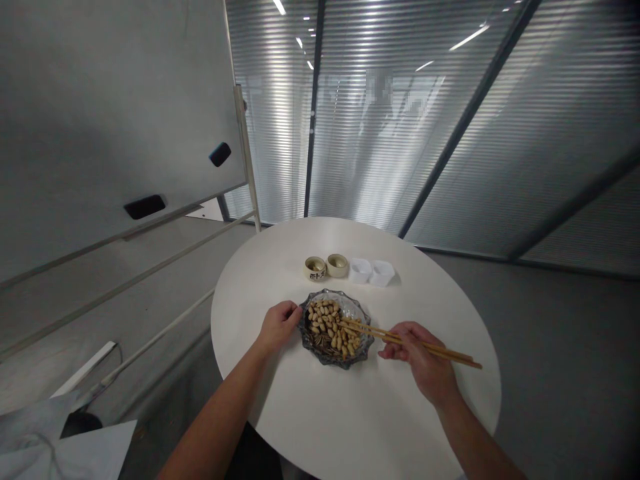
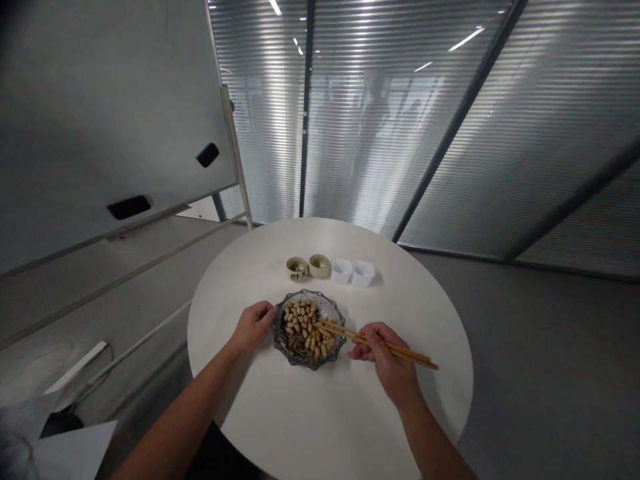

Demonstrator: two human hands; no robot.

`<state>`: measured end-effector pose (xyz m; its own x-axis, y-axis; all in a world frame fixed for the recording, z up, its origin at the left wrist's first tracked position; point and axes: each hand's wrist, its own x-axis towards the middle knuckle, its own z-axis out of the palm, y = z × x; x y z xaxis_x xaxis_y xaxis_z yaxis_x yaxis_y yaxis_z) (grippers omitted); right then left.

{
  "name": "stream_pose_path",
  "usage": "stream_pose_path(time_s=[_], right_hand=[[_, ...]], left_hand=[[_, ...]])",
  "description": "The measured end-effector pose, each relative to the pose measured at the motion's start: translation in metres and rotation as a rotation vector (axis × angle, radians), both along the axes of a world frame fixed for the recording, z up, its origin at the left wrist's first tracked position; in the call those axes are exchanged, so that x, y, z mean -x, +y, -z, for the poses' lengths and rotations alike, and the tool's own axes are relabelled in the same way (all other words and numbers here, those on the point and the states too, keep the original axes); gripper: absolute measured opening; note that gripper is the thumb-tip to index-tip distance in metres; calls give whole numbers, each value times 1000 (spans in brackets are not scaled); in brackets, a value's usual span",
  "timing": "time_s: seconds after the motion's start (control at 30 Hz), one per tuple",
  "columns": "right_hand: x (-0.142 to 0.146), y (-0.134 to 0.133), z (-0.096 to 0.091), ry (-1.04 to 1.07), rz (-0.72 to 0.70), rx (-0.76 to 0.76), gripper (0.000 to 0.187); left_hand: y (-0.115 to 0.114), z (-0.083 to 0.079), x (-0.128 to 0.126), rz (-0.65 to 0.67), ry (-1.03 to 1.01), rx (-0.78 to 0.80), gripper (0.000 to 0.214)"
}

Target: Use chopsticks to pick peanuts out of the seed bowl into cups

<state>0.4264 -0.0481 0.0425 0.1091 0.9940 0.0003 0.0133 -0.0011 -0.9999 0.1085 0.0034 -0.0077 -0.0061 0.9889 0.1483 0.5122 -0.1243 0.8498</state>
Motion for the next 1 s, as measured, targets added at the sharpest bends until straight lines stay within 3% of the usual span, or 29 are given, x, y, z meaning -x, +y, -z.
stream_pose_path(time_s=[0.17,0.57,0.8,1.0], right_hand=[[11,8,3,49,57,44,47],[28,20,0,38,170,-22,55],[20,21,7,156,285,-58,48],[10,27,4,261,250,-90,42]], left_hand=[[0,0,0,-1,-1,-4,38],[1,1,1,3,9,0,39],[0,0,0,-9,-1,-3,39],[0,-1,0,-17,3,-1,38]])
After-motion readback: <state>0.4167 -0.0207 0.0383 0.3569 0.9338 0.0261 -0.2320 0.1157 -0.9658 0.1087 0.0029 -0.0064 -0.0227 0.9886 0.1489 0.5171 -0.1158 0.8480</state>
